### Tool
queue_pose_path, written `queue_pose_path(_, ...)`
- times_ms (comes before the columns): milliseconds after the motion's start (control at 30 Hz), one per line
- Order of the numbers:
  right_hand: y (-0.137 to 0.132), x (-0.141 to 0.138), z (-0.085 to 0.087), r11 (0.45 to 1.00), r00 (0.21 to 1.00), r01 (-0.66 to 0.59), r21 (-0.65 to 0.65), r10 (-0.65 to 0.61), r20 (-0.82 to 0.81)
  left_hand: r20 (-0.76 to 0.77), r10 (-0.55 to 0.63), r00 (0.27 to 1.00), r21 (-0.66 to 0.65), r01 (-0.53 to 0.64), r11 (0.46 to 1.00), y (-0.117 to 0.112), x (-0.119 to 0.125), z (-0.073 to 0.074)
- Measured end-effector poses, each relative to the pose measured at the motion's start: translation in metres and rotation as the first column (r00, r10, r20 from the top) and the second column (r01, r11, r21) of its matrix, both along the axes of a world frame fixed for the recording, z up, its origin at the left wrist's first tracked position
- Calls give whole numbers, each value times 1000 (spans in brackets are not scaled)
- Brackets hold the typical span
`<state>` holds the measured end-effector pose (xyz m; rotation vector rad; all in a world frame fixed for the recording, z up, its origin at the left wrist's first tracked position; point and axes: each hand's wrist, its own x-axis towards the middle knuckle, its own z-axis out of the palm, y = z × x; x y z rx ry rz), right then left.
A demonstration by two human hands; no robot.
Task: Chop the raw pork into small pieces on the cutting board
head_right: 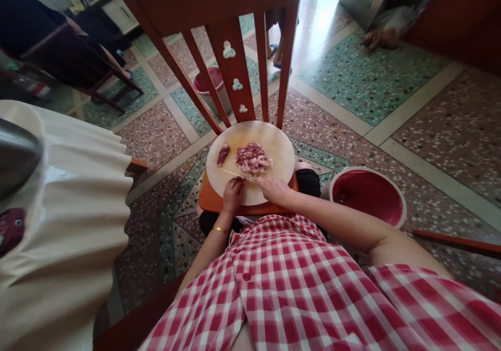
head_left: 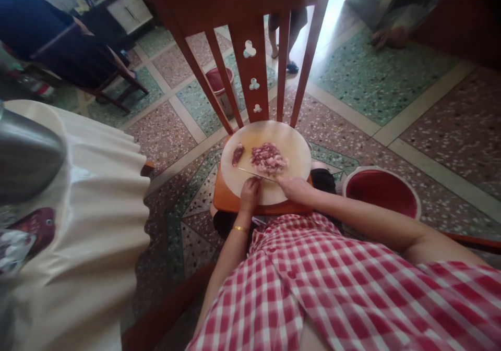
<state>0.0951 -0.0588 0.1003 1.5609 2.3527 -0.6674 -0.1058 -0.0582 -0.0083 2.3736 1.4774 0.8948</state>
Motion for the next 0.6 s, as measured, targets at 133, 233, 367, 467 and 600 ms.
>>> queue_pose_path(133, -5, 1, -2, 1000, 1000, -14, 8, 14, 16, -40, 10, 999, -35, -11, 999, 4, 0, -5)
queue_pose_path(233, -3, -5, -2, 1000, 1000, -24, 13, 24, 10, -39, 28, 999, -58, -30, 998, 5, -1, -11)
queue_pose_path(367, 11, -31, -8, 996, 997, -75, 52, 76, -20, -40, 56, 998, -61, -59, 996, 8, -4, -20)
queue_pose_path(467, 23, -50, -15, 993, 995, -83, 81, 87, -40, -42, 106, 993, -62, -108, 992, 11, -6, -23)
queue_pose_path(600, 20, -37, -22, 995, 996, -83, 53, 84, -26, -50, 121, 991, -89, -125, 988, 13, -4, -19)
